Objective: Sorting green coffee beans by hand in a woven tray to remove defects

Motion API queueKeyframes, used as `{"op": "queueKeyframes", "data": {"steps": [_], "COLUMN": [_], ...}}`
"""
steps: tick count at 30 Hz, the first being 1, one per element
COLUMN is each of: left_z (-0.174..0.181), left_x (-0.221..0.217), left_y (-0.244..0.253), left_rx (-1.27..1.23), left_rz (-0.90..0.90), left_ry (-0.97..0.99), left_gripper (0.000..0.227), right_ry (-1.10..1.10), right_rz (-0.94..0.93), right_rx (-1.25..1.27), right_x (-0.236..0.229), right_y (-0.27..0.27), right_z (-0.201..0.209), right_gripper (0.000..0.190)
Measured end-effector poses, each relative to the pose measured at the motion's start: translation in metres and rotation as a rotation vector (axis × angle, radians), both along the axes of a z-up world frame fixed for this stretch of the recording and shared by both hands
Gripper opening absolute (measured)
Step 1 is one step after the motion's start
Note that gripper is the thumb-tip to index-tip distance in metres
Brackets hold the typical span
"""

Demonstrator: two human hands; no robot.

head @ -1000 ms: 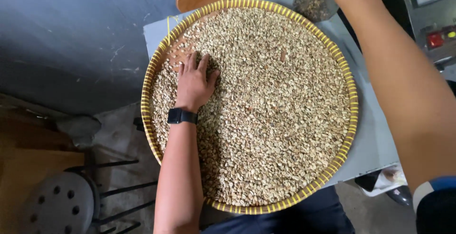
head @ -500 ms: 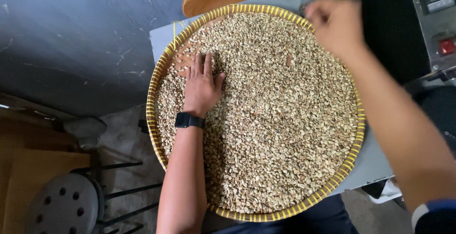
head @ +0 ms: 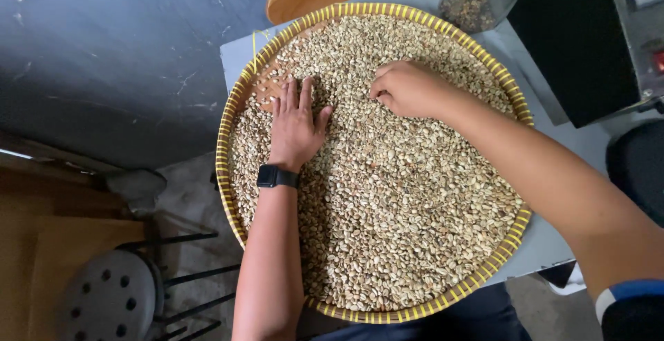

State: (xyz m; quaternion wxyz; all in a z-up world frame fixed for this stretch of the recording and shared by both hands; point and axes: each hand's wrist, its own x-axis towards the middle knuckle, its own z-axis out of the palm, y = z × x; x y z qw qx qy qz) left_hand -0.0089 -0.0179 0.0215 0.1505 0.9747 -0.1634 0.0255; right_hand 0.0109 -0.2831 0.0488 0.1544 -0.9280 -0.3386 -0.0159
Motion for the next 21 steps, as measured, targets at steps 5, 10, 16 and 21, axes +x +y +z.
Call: {"op": "queueKeyframes", "data": {"steps": [5,10,16,21], "left_z": [0.001,-0.006,-0.013,-0.02], "left_x": [0.001,0.006,0.005,0.01], "left_y": [-0.001,0.0,0.002,0.003], "left_rx": [0.005,0.01,0.01,0.017], "left_rz": [-0.004,-0.018,-0.013,-0.012], "left_ry": [0.004,-0.033,-0.081,-0.117], "left_gripper": [0.076,0.076,0.075,0.076], "right_ry": [0.003,0.004,-0.091,-0.179], "right_rz": [-0.018,-0.042,0.009,-0.041], "right_rx": [0.071,0.091,0.081,0.205], "right_x": [-0.002,-0.005,-0.005,-0.001], "right_y": [-0.003,-0.004,-0.001,-0.01], "right_z": [-0.01,-0.008,-0.019,-0.004], "right_gripper": [0.011,0.011,0.009,0.007]}}
